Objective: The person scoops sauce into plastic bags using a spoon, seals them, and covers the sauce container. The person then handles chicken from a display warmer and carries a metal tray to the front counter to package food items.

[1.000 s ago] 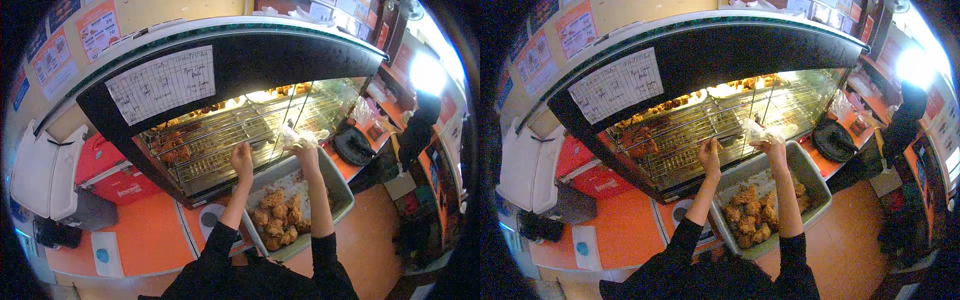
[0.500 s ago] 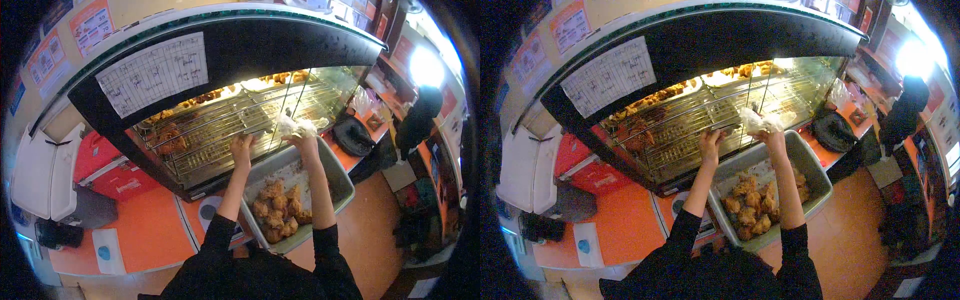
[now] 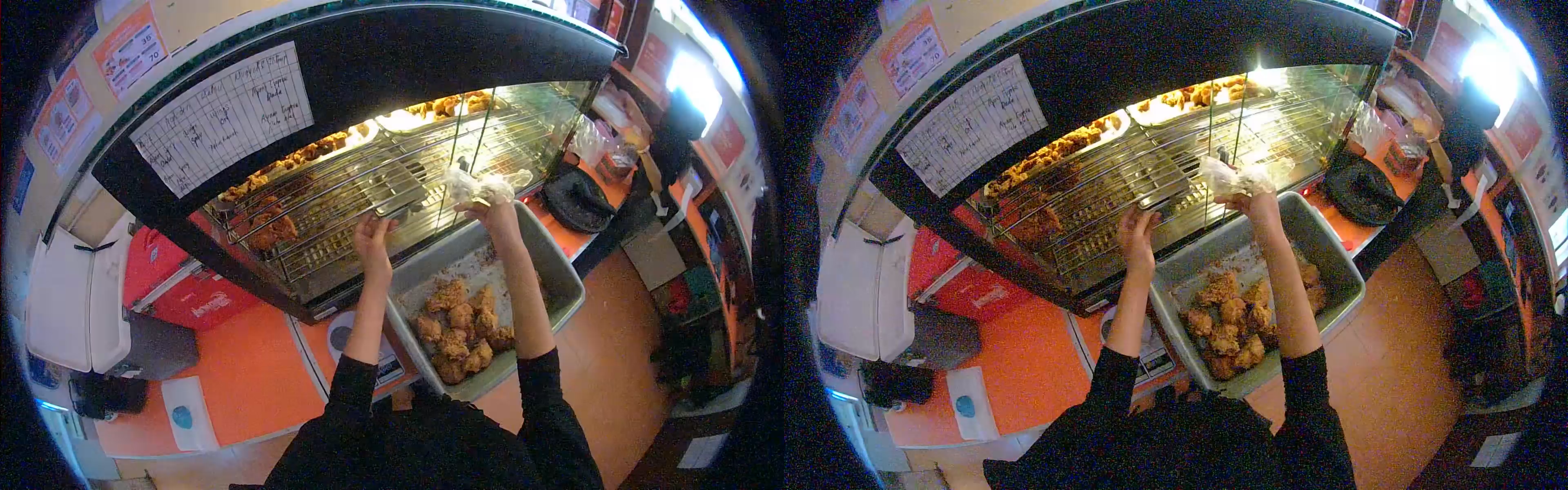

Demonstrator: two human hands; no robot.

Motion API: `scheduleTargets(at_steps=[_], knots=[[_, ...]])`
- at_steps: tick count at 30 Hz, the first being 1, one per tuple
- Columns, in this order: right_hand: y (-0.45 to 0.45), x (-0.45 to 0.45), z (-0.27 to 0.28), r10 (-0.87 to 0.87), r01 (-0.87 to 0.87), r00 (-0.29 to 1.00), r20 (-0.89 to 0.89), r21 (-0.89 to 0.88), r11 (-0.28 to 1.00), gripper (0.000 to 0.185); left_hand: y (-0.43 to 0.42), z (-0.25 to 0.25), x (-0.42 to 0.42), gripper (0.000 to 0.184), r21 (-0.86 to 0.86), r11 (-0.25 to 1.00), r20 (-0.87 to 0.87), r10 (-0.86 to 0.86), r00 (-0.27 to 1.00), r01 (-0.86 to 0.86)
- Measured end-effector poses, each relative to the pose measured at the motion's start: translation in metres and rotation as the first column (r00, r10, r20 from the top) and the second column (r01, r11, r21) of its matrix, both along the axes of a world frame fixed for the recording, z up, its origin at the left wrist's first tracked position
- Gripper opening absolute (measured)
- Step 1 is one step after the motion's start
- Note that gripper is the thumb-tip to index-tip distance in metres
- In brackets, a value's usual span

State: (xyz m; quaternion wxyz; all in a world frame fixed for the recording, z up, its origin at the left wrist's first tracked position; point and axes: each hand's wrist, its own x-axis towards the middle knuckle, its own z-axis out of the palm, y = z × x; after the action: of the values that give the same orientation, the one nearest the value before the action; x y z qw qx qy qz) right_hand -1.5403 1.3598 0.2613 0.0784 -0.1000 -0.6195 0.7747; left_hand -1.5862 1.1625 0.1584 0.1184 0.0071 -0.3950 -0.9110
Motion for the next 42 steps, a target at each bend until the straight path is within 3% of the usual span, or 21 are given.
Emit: scheduleTargets(at_steps=[8,11,13,14,16,17,20,22,25,26,29,31,32,33,35,37,38,39,41,42], knots=[[0.005,-0.005,-0.008,-0.020,0.019,0.999,-0.027,-0.028,0.999,0.039,-0.023,-0.001,0.001,0.018,-0.069,0.997,-0.001,-0.031,1.000,0.031],[0.004,0.000,-0.002,0.016,-0.017,0.999,-0.052,-0.015,1.000,0.040,-0.017,-0.002,0.015,0.016,0.025,0.998,0.041,-0.059,0.997,0.058],[0.006,-0.004,-0.005,0.047,-0.049,0.995,-0.082,-0.021,0.999,0.041,-0.003,-0.018,0.026,0.021,0.245,0.959,0.011,-0.152,0.988,0.145],[0.008,-0.007,-0.012,0.005,-0.006,0.999,-0.052,-0.030,1.000,0.040,0.008,-0.020,0.028,0.021,0.244,0.959,0.010,-0.153,0.988,0.146],[0.009,-0.008,-0.013,-0.040,0.039,0.999,-0.020,-0.038,0.998,0.040,0.033,-0.017,0.035,0.027,-0.054,0.932,0.186,-0.343,0.921,0.358],[0.008,-0.006,-0.010,-0.022,0.021,0.999,-0.039,-0.022,1.000,0.040,0.042,-0.016,0.033,0.027,-0.053,0.931,0.187,-0.345,0.920,0.360],[0.004,-0.002,-0.005,0.016,-0.016,0.997,-0.076,-0.004,1.000,0.037,0.065,-0.019,0.006,0.044,-0.496,0.798,0.086,-0.346,0.934,0.342],[0.004,0.001,-0.009,0.020,-0.022,0.998,-0.066,-0.033,0.999,0.033,0.073,-0.022,-0.015,0.044,-0.570,0.768,0.019,-0.344,0.939,0.293],[0.005,0.000,-0.007,-0.005,0.004,0.999,-0.037,-0.022,1.000,0.030,0.085,-0.026,-0.047,0.045,-0.452,0.834,-0.023,-0.366,0.930,0.317],[0.005,0.002,-0.004,0.005,0.006,0.999,-0.049,0.220,0.975,0.039,0.089,-0.028,-0.057,0.046,-0.388,0.858,-0.032,-0.377,0.926,0.336],[0.007,-0.002,-0.012,-0.057,0.060,0.998,-0.036,0.077,0.995,0.039,0.103,-0.037,-0.091,0.047,-0.160,0.908,-0.086,-0.404,0.911,0.388],[0.007,-0.003,-0.011,-0.053,0.054,0.998,-0.031,0.057,0.997,0.036,0.112,-0.029,-0.101,0.046,0.122,0.912,-0.135,-0.375,0.917,0.391],[0.005,-0.003,-0.011,-0.073,0.075,0.997,-0.037,0.079,0.994,0.035,0.112,-0.025,-0.107,0.043,0.021,0.944,-0.198,-0.318,0.927,0.328],[0.005,-0.003,-0.011,-0.094,0.098,0.995,-0.041,0.101,0.990,0.033,0.114,-0.034,-0.121,0.043,0.024,0.940,-0.204,-0.329,0.922,0.340],[0.009,-0.005,-0.017,-0.068,0.076,0.995,-0.071,0.107,0.991,0.031,0.120,-0.057,-0.151,0.042,0.192,0.930,-0.322,-0.241,0.916,0.312],[0.015,-0.010,-0.030,0.007,0.006,0.992,-0.123,0.110,0.994,0.031,0.122,-0.077,-0.178,0.042,0.252,0.901,-0.422,-0.227,0.878,0.354],[0.018,-0.015,-0.044,-0.018,0.021,0.993,-0.116,0.017,1.000,0.038,0.123,-0.092,-0.192,0.042,0.305,0.871,-0.515,-0.189,0.836,0.385],[0.015,-0.012,-0.033,-0.031,0.034,0.993,-0.112,0.021,0.999,0.038,0.123,-0.079,-0.189,0.042,0.310,0.865,-0.512,-0.198,0.836,0.395],[0.012,-0.004,-0.014,0.055,-0.063,0.995,-0.088,-0.089,0.994,0.038,0.124,-0.063,-0.187,0.048,0.486,0.829,-0.231,-0.184,0.955,0.277],[0.015,-0.009,-0.018,0.083,-0.071,0.990,-0.118,0.102,0.992,0.036,0.123,-0.062,-0.190,0.049,0.478,0.825,-0.236,-0.211,0.948,0.303]])
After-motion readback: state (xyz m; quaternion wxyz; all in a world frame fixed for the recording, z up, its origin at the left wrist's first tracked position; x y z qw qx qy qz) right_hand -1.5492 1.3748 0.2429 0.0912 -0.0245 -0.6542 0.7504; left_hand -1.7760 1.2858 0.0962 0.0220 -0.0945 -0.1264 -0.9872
